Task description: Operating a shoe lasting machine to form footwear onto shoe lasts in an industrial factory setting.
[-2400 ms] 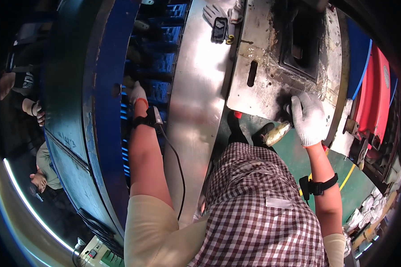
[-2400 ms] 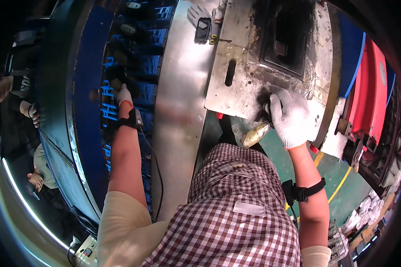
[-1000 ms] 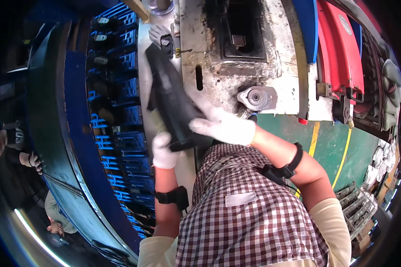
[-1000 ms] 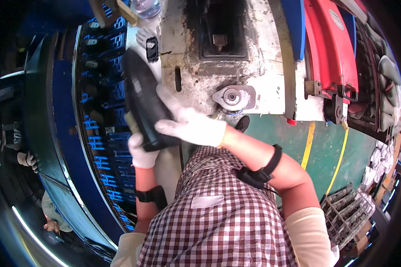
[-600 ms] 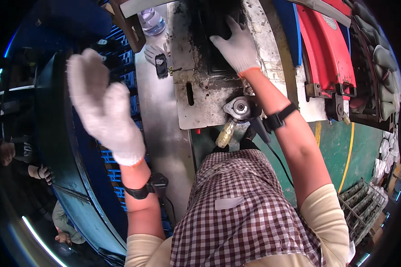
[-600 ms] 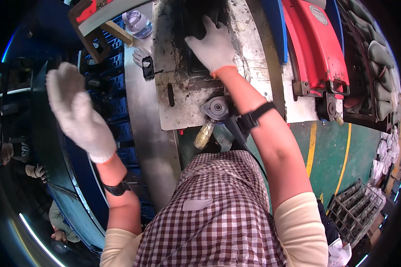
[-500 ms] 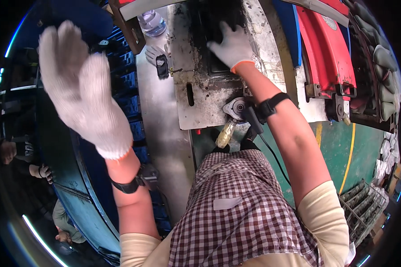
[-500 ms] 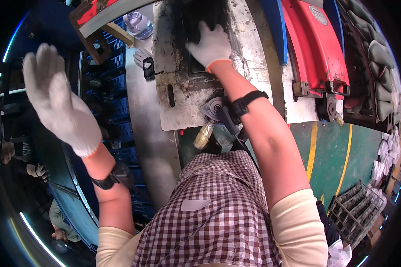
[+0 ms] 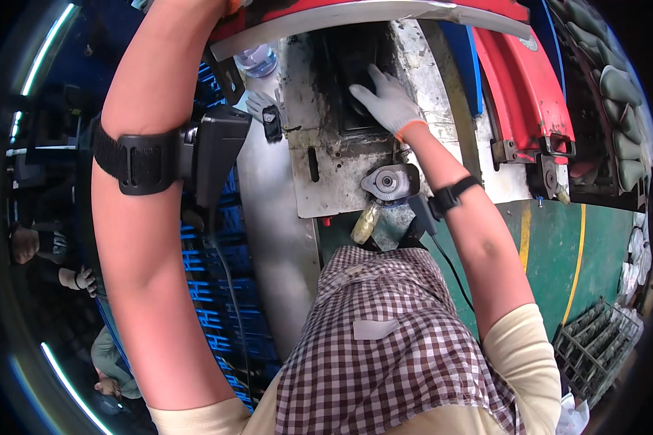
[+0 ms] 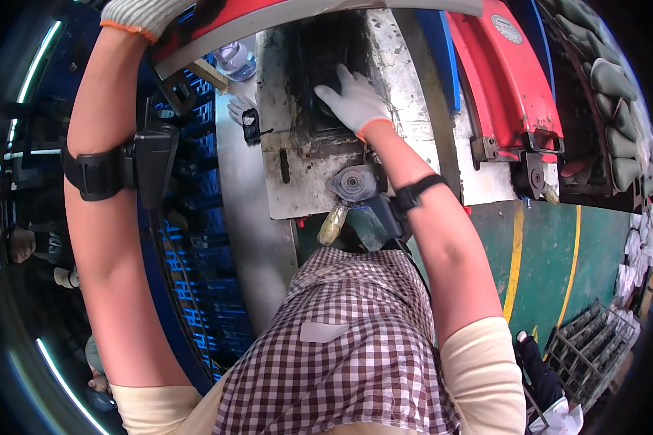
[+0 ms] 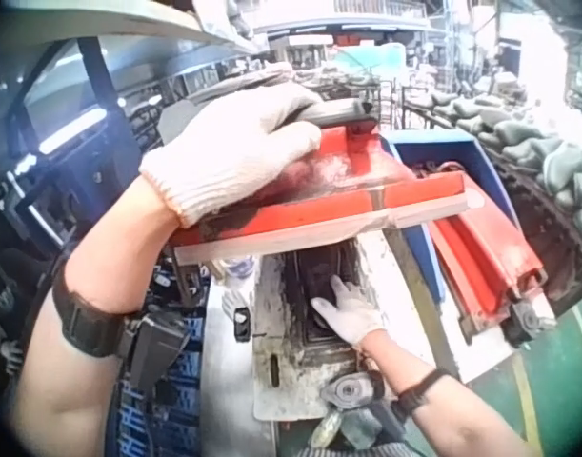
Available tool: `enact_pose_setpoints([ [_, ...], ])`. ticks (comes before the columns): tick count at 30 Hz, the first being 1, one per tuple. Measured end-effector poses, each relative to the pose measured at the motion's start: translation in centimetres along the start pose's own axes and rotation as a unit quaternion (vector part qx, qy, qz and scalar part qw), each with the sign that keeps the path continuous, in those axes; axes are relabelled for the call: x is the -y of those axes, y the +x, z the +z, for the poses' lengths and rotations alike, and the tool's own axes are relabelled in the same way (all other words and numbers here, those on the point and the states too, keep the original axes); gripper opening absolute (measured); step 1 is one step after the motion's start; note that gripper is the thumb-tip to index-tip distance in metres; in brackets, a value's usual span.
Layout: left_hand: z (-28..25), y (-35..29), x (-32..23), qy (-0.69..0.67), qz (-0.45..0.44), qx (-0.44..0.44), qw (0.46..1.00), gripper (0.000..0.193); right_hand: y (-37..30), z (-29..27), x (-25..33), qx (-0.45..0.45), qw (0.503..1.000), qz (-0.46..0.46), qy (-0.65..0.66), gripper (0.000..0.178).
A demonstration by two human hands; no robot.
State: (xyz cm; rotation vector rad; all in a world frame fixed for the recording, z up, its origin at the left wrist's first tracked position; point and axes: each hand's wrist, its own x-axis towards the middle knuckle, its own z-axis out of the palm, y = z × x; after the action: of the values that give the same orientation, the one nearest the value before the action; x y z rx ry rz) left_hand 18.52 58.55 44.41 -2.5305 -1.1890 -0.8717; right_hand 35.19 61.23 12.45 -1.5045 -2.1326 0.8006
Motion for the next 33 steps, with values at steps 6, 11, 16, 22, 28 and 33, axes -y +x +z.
enact_pose_setpoints([
  [6,0.8,0.8,-1.6,0.005,-0.150,0.181,0.972,0.032,-12.2,-5.9,-5.4,-0.049,0.997,-0.051,0.040,0.026],
  [11,4.9,-0.8,-4.1,-0.149,-0.203,0.317,0.914,0.034,-21.2,-8.3,-6.2,0.130,0.984,-0.025,0.122,0.018],
  [16,10.7,-6.8,-5.6,-0.210,-0.299,0.401,0.840,0.038,-21.8,-6.5,-6.7,0.422,0.887,0.043,0.183,0.032],
  [22,16.2,-10.9,-9.3,-0.129,-0.245,0.376,0.884,0.052,-20.4,-1.3,-5.3,0.573,0.722,0.127,0.368,0.071],
  [28,20.3,-14.4,-10.8,-0.085,-0.293,0.385,0.871,0.048,-20.2,2.0,-4.1,0.561,0.408,0.270,0.668,0.052],
  [33,20.7,-14.3,-11.1,-0.065,-0.295,0.388,0.871,0.048,-21.0,2.1,-5.5,0.553,0.377,0.284,0.687,0.032],
])
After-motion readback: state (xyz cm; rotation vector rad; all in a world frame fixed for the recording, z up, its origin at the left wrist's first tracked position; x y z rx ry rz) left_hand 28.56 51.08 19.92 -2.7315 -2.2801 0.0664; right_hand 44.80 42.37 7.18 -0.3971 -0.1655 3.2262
